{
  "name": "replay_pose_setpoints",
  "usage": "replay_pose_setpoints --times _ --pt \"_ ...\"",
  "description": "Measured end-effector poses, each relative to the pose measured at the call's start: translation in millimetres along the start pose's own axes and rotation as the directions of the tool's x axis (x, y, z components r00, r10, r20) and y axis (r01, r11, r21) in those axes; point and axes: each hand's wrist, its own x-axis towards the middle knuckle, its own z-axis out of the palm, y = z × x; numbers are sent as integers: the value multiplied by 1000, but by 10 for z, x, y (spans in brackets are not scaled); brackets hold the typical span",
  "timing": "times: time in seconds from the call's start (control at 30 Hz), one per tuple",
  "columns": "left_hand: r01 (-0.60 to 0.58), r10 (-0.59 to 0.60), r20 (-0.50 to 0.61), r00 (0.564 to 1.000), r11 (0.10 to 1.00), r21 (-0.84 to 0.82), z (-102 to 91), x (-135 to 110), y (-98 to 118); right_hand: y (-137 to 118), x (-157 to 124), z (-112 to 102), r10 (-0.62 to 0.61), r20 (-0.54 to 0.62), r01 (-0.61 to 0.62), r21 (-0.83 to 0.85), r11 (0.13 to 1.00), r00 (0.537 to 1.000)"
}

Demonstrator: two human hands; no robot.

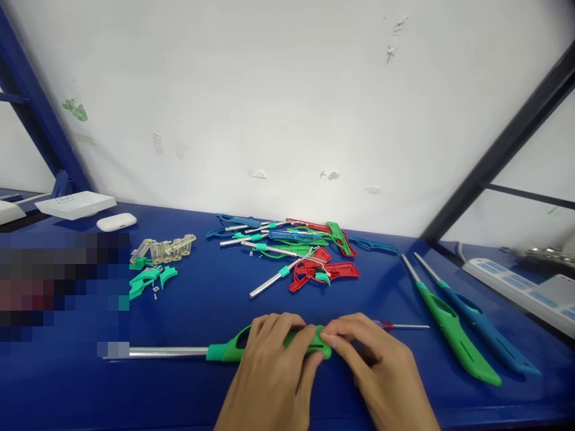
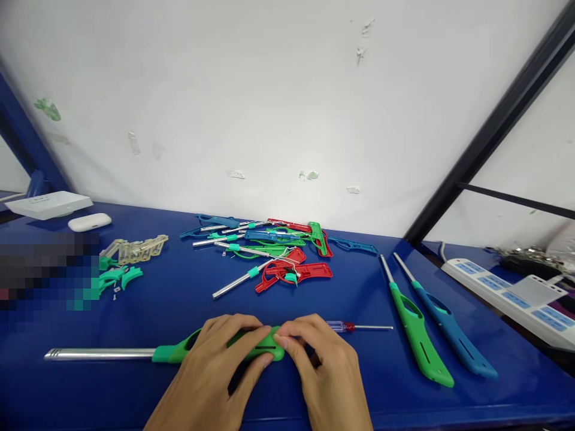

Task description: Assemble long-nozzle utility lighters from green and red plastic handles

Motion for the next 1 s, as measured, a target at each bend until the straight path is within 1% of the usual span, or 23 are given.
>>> replay_pose_setpoints --times 0.1,0.27,0.43,0.53,0.6,0.73,0.87,1.0 --pt "11 -11 11 1000 1000 3 -8 11 17 13 -18 -14 -13 8 13 -7 1000 1000" --pt "40 -40 8 999 998 -46 -20 45 56 45 -87 -32 -42 34 46 -114 992 999" --pt "79 -76 51 996 995 -63 -45 70 76 -21 -122 -69 -48 94 64 -175 982 994" --pt "89 -87 59 994 995 -43 -47 75 56 -63 -120 -107 -70 136 97 -208 973 988" --pt "87 -86 62 994 996 -22 -41 70 39 -67 -124 -120 -111 149 144 -229 963 983" --pt "88 -88 52 995 996 -4 -29 56 21 -23 -149 -113 -172 154 211 -283 936 973" --pt "81 -81 47 996 997 0 -36 60 35 34 -167 -105 -180 125 209 -293 933 976" --pt "80 -80 25 996 997 -15 -41 71 60 40 -150 -106 -181 136 215 -307 927 974"
